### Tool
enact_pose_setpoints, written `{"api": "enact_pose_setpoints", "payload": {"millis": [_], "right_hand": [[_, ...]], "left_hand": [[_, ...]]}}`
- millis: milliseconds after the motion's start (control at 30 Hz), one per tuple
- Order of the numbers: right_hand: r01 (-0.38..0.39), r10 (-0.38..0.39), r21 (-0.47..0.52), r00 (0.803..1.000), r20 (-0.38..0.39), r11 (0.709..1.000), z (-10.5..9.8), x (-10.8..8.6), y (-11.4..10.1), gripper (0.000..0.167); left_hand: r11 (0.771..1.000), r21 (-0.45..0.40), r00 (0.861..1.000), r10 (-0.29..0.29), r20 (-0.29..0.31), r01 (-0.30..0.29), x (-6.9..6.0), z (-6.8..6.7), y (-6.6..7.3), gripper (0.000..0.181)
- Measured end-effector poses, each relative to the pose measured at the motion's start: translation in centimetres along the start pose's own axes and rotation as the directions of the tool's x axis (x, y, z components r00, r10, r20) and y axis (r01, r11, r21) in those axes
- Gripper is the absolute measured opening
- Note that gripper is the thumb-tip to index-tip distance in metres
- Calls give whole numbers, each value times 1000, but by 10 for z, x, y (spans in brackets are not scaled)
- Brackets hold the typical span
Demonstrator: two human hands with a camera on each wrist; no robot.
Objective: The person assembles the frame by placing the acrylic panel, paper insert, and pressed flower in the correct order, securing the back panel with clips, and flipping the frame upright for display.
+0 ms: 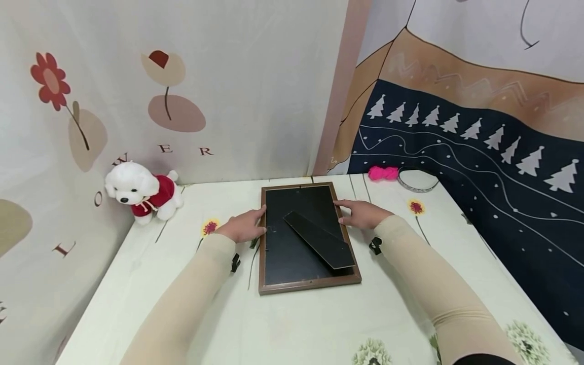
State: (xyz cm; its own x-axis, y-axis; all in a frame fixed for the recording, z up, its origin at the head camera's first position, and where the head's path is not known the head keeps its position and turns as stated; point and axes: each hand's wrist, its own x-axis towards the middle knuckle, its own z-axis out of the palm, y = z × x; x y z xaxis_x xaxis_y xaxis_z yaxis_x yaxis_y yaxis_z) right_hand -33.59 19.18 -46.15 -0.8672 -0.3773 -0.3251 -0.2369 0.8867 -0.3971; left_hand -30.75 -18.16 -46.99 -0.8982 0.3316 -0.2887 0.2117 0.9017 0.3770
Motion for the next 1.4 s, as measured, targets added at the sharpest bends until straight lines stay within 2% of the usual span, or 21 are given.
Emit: {"api": "enact_pose_setpoints", "payload": {"millis": [200,367,533,700,833,1033,1233,1400], "right_hand": [[24,-25,-24,999,-33,999,-7,3,-3,65],[51,-54,-37,996,-70,998,-18,14,-10,56],[115,-115,-2,989,-92,993,-30,31,-27,58],[164,-164,-8,984,-68,986,-36,53,-45,59],[146,-146,0,989,1,989,-39,68,-56,60],[103,-102,-4,991,82,995,-41,79,-66,66],[52,-49,-35,994,98,998,-35,88,-74,73],[42,-35,-74,995,93,996,-34,89,-80,75]], "left_hand": [[1000,-10,1000,-6,-22,6,-5,0,0,76],[1000,-6,1000,-9,-28,9,-6,-1,2,75],[1000,7,1000,-12,-27,12,-6,-1,1,75],[999,18,999,-33,-26,33,-6,0,1,75],[999,19,999,-45,-26,45,-7,0,4,74],[998,28,998,-57,-31,58,-6,-2,9,74],[997,43,998,-62,-28,63,-6,-2,10,74],[997,42,997,-67,-26,68,-6,-1,9,74]]}}
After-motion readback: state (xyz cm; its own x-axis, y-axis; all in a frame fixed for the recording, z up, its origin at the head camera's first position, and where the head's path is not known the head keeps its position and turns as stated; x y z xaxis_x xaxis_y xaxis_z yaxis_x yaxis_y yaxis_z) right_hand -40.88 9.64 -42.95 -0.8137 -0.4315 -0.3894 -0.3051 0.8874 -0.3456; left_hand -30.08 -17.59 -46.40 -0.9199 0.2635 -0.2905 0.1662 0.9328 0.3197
